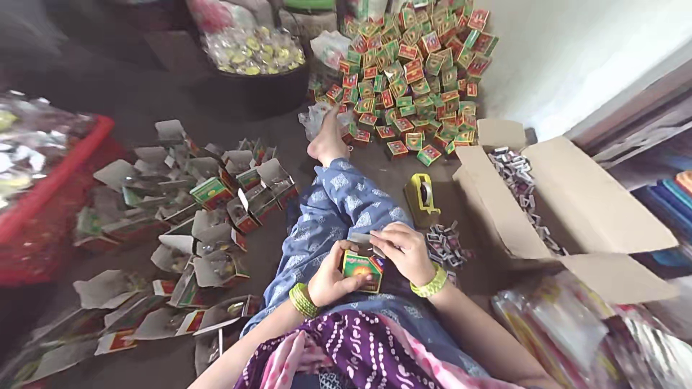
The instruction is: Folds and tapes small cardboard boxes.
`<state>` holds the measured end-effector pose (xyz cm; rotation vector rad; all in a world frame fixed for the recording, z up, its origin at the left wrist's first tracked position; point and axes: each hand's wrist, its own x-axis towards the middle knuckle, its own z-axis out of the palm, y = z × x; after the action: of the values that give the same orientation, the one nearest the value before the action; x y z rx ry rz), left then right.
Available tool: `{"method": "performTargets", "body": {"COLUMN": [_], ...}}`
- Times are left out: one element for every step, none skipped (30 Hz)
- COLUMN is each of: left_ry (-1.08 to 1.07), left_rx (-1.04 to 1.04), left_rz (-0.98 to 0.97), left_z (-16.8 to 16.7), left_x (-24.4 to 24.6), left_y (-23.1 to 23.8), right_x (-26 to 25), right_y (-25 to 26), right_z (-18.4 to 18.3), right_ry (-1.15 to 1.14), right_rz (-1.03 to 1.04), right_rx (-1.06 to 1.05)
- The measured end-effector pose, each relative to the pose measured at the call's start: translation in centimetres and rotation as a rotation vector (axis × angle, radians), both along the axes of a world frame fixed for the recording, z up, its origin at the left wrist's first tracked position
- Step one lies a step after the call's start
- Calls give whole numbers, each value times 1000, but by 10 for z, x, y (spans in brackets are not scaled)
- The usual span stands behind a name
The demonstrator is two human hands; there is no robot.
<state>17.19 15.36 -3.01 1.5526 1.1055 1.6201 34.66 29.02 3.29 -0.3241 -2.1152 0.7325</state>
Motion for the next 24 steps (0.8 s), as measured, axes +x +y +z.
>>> {"method": "performTargets", "body": {"left_ry": [-45,-90,-128,-161,-190,-213,-215,-197,-174,-144,-115,-92,-67,-42,-18,2,11,13,8,2,-1,-2,2,5], "left_rx": [11,26,36,41,42,44,44,44,49,56,65,68,67,68,68,62,53,43,35,33,38,44,49,55], "left_rz": [1,-2,-1,3,8,8,3,-9,-27,-44,-57,-61,-56,-42,-23,-5,0,-4,-14,-32,-46,-58,-64,-67], "left_z": [-1,-1,-1,-1,-1,-1,0,0,1,1,1,1,1,2,2,2,2,0,-2,-4,-5,-5,-6,-6], "left_x": [1,2,2,4,4,5,5,5,5,5,5,5,4,3,2,2,3,4,4,4,3,2,2,2], "left_y": [1,1,1,1,0,1,1,0,0,0,0,-1,-1,-1,-2,-3,-4,-5,-6,-5,-3,-2,-1,0], "right_x": [2,4,6,8,9,11,12,12,11,11,11,11,11,11,11,12,14,16,17,17,17,18,18,18], "right_y": [2,3,2,0,-2,-4,-6,-7,-8,-8,-8,-9,-9,-9,-10,-11,-13,-14,-14,-14,-13,-13,-13,-13], "right_z": [4,8,11,14,16,18,18,18,17,17,18,19,21,23,26,28,30,29,28,26,25,23,22,20], "right_ry": [-3,-18,-40,-65,-88,-106,-117,-120,-119,-126,-138,-158,-185,-213,-243,-283,-325,-352,-362,-358,-341,-323,-306,-288], "right_rz": [18,52,98,153,206,242,257,254,243,229,226,223,221,221,226,233,242,250,260,265,264,258,247,238], "right_rx": [52,78,85,77,66,49,19,-27,-89,-159,-218,-238,-215,-155,-77,1,55,86,99,104,111,120,133,141]}}
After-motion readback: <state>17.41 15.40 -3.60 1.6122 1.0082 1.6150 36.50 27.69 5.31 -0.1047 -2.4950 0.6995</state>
